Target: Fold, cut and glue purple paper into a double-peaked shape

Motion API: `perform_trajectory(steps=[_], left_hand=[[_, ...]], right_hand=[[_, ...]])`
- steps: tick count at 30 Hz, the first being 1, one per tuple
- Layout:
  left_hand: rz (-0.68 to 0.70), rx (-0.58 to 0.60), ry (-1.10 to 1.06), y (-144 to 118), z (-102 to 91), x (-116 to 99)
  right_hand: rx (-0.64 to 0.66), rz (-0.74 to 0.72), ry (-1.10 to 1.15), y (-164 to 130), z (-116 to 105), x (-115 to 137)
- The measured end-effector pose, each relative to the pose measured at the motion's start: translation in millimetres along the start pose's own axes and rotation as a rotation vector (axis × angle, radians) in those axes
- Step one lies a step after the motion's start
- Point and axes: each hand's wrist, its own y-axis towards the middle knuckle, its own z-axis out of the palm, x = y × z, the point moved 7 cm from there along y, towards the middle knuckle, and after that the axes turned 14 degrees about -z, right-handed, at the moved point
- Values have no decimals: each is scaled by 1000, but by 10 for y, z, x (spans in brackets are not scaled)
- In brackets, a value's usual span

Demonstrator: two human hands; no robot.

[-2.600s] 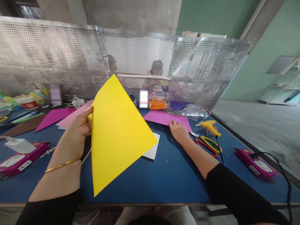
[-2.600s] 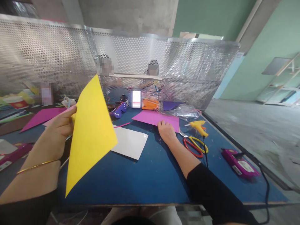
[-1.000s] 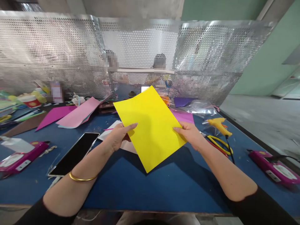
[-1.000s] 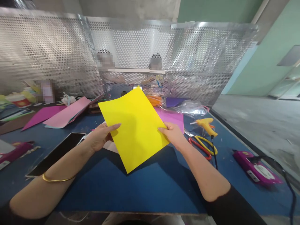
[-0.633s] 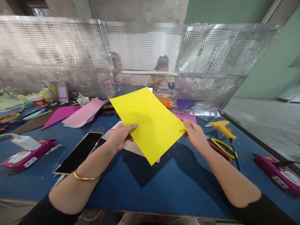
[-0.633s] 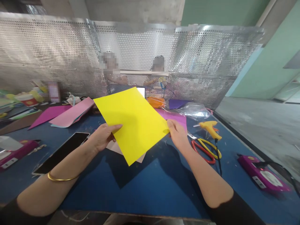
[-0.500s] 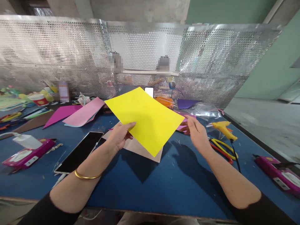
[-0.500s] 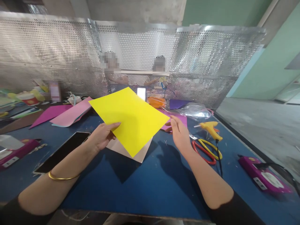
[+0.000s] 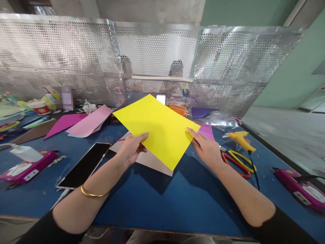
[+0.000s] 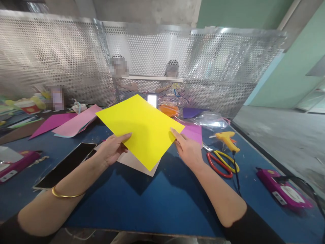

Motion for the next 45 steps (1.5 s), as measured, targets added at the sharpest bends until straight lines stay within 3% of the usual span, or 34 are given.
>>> perform_trajectory(steps=[6, 11, 14, 16, 19, 24, 30, 38, 42, 45], left_hand=[[-33, 89, 16, -44, 108, 88], [-3, 178, 37, -95, 176, 59], [69, 239, 27, -105, 209, -34], [175, 207, 9, -89, 163, -132], [324, 58, -16, -48, 3, -253], [398, -98, -18, -17, -166, -336], [331, 7, 39, -24, -70, -321], [239, 250, 214, -155, 280, -82], [231, 189, 205, -127, 287, 30], [286, 83, 171, -119, 190, -55]], right_hand=[[-124, -66, -160, 30, -203, 96], [-93, -176, -24, 77, -196, 166], [-166, -107, 52, 62, -235, 50], [-276, -1, 87, 33, -308, -78], [-437, 158, 168, -11, -412, -253], [-578, 303, 435, 1, -456, -403], [-523, 441, 774, 30, -281, -412], [-467, 590, 938, -64, 68, -335], [-351, 567, 982, -108, 248, -151], [-227, 513, 995, -101, 309, -11]])
